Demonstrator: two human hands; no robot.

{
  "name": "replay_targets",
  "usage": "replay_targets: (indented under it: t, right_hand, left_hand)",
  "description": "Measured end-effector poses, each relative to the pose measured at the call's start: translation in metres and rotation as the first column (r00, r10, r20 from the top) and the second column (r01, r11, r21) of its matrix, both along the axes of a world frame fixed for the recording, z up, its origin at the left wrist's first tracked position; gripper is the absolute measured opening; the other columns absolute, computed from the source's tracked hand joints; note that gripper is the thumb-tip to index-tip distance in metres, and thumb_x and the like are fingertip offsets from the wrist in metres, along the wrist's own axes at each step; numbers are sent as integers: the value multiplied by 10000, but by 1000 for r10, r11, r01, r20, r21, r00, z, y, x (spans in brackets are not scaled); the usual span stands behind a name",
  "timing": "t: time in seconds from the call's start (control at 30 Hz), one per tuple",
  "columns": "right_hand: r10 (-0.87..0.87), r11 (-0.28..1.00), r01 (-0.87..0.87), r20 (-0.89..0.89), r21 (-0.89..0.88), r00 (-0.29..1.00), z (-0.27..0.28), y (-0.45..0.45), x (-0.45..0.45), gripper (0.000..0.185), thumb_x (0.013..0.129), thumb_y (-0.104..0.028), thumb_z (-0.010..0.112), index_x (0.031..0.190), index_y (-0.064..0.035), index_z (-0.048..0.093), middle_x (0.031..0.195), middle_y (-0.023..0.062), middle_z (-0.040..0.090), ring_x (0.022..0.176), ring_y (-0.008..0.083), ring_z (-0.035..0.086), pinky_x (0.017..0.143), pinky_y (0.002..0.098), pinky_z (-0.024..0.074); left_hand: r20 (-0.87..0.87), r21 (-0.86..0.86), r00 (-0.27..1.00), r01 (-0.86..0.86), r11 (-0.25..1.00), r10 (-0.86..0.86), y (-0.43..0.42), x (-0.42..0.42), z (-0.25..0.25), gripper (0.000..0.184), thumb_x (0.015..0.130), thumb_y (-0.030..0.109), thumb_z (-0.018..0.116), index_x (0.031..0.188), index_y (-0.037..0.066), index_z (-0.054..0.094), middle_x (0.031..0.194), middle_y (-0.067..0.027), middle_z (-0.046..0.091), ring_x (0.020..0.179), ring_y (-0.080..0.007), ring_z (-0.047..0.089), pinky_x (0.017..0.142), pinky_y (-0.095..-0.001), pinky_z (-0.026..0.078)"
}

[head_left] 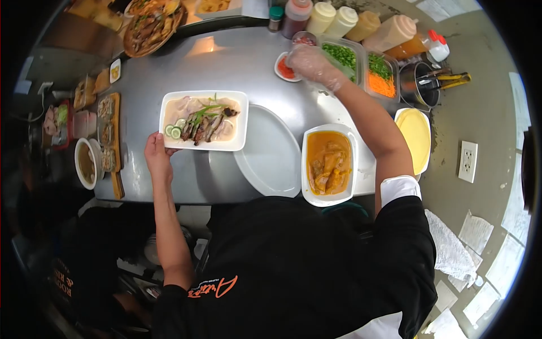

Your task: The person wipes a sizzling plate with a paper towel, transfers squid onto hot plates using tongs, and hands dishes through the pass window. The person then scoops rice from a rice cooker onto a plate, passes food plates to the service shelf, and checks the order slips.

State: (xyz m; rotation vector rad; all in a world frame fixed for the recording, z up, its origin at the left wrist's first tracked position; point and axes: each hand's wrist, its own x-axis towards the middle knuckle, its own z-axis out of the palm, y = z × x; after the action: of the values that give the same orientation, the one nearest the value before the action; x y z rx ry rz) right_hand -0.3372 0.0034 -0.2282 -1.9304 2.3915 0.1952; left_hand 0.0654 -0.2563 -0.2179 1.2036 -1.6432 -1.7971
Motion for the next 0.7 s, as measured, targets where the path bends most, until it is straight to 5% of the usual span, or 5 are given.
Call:
replay_targets:
  t: [0.13, 0.23, 0.37, 0.53, 0.7]
  right_hand:
    - [9, 881, 39, 98, -471, 995, -4, 13, -11, 145, 788, -155, 672, 837, -39, 745, 890, 172, 690, 832, 332, 672, 781, 401, 541]
    - [-179, 853, 401, 536, -333, 825, 38, 3, 6, 222, 819, -205, 683, 947, -36, 748, 897, 160, 702, 855, 330, 672, 807, 389, 524]
    - [-67, 897, 299, 568, -327, 820, 84, -36, 58, 214, 860, -205, 700, 976, -32, 749, 812, 141, 715, 722, 284, 670, 727, 359, 526]
    - [275, 931, -86, 527, -355, 804, 98, -77, 125, 261, 893, -108, 600, 1124, -46, 705, 1053, 183, 691, 971, 328, 640, 892, 408, 493]
    - [139, 855, 173, 537, -488, 832, 132, -81, 127, 254, 900, -129, 588, 1107, -35, 701, 1044, 161, 700, 979, 335, 640, 911, 408, 486]
  left_hand:
    - [0, -9, 1000, 13, 1000, -13, 4, -5, -2, 270, 1046, 184, 440, 1146, -44, 545, 992, -126, 650, 814, -187, 674, 680, -331, 603]
    - [-5, 0, 1000, 29, 1000, -29, 4, -18, -8, 268, 1046, 176, 438, 1132, -53, 547, 964, -128, 647, 790, -192, 674, 668, -339, 610]
    - [-48, 35, 997, 57, 998, -55, 13, -42, -5, 263, 1047, 159, 423, 1128, -62, 540, 961, -139, 644, 772, -202, 677, 666, -344, 620]
    - [-51, 50, 996, 75, 996, -72, 17, -62, -2, 263, 1044, 144, 406, 1131, -70, 530, 979, -145, 638, 793, -221, 682, 695, -358, 629]
    - [-80, 51, 996, 32, 998, -28, 3, -56, -9, 266, 1041, 154, 403, 1120, -67, 529, 991, -151, 629, 813, -230, 681, 726, -365, 625]
